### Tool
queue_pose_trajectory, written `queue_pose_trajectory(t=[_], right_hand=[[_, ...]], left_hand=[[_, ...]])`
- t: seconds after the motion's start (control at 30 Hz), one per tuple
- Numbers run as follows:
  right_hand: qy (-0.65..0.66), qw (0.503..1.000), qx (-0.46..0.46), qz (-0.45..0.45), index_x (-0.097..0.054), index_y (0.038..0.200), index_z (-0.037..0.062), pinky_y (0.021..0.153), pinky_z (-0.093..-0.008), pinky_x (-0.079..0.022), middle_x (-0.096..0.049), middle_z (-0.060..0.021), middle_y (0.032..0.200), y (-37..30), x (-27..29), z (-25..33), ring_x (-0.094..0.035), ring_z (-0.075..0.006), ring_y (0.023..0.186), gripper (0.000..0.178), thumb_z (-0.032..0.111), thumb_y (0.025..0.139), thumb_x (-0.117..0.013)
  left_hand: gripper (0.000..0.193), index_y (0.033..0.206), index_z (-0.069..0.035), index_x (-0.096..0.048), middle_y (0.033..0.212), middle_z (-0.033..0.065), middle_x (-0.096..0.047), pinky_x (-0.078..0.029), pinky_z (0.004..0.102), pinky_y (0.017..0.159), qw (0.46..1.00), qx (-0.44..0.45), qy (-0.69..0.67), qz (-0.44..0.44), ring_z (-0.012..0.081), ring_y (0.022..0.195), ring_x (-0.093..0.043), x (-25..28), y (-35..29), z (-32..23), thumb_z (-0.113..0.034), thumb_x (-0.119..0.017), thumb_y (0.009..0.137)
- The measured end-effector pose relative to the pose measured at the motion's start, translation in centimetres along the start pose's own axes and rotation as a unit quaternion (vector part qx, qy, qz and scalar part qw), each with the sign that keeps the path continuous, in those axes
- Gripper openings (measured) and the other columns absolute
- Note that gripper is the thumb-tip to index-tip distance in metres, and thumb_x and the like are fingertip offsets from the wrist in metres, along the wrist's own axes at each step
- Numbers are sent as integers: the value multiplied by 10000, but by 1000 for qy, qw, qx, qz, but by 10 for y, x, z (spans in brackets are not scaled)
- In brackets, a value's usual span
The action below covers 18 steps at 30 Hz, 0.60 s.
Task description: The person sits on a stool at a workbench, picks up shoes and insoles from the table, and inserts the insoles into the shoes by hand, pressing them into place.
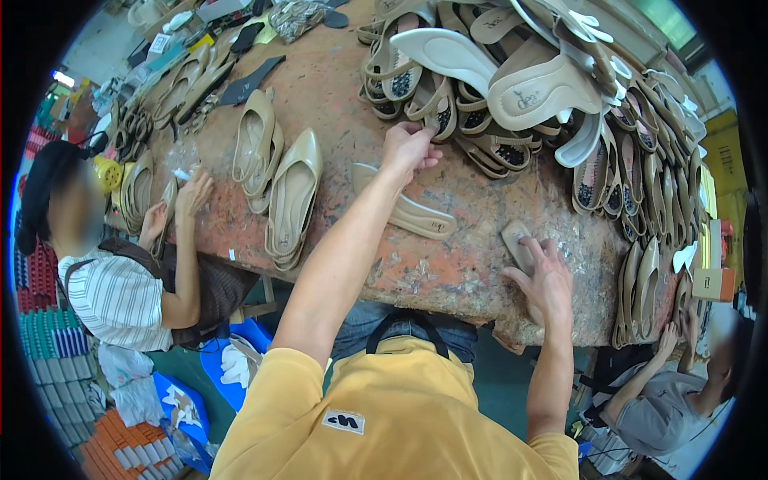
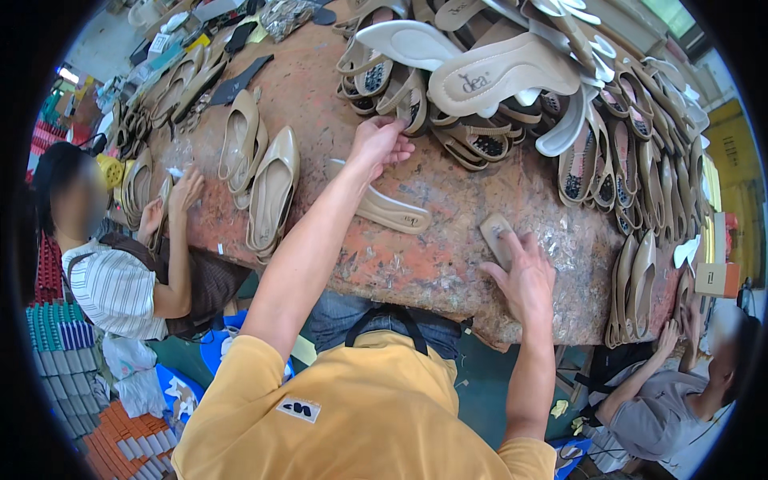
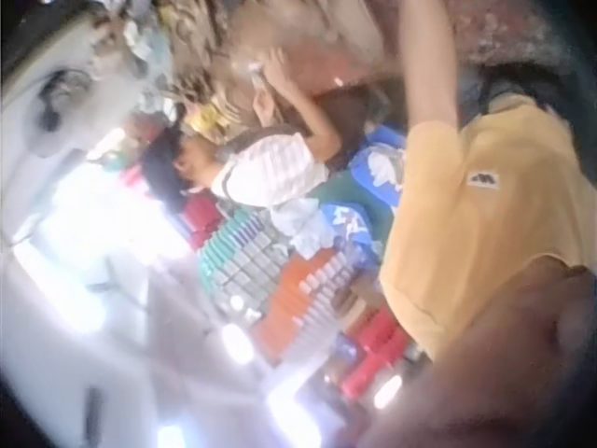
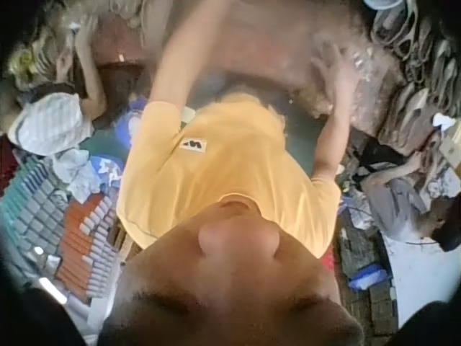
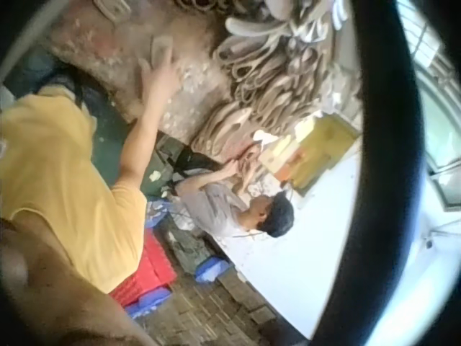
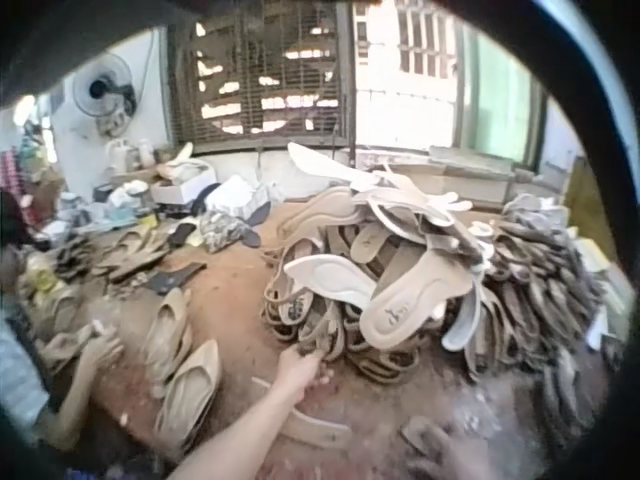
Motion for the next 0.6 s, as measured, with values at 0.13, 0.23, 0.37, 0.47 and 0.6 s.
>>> queue_pose_trajectory(t=[0.13,0.23,0.37,0.47,0.6], right_hand=[[23,998,-61,8,-575,1412,172,909,-539,-575,-616,-185,1237,-21,-8,-16,-670,-439,1103,630,215,849,-852],[126,986,-62,-86,-573,1360,120,900,-510,-570,-635,-205,1201,-29,-15,-22,-666,-463,1059,594,142,825,-830],[192,968,-131,-92,-564,1305,85,917,-444,-559,-629,-182,1130,-48,-11,-28,-675,-388,1032,539,92,837,-832],[263,948,-79,-164,-557,1247,84,931,-379,-536,-626,-119,1105,-55,-6,-45,-658,-272,1024,505,38,834,-843],[478,859,-39,-179,-593,1181,98,965,-350,-513,-657,-42,1137,-41,7,-38,-632,-173,1081,479,30,805,-881]], left_hand=[[277,1077,73,-789,881,204,-790,-644,365,668,981,-110,153,-56,228,727,-788,26,-15,-25,-153,-678,963],[307,1086,1,-817,893,198,-796,-618,404,772,909,-225,345,-60,272,767,-790,84,-51,-43,-215,-647,949],[245,1106,2,-802,810,161,-755,-547,361,704,929,-212,300,-44,218,725,-705,156,-127,-21,-179,-679,994],[153,1099,10,-777,807,103,-683,-515,340,704,929,-288,229,33,190,751,-634,172,-164,29,-82,-711,997],[122,1063,-1,-780,921,118,-714,-546,364,770,894,-294,314,130,263,830,-689,120,-183,71,-50,-708,977]])
Point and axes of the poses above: each hand's wrist, its own y-axis towards the middle knuckle, its own x-axis out of the back of the hand, z = x × y, the point moved 1 cm from there along y, towards the middle knuckle
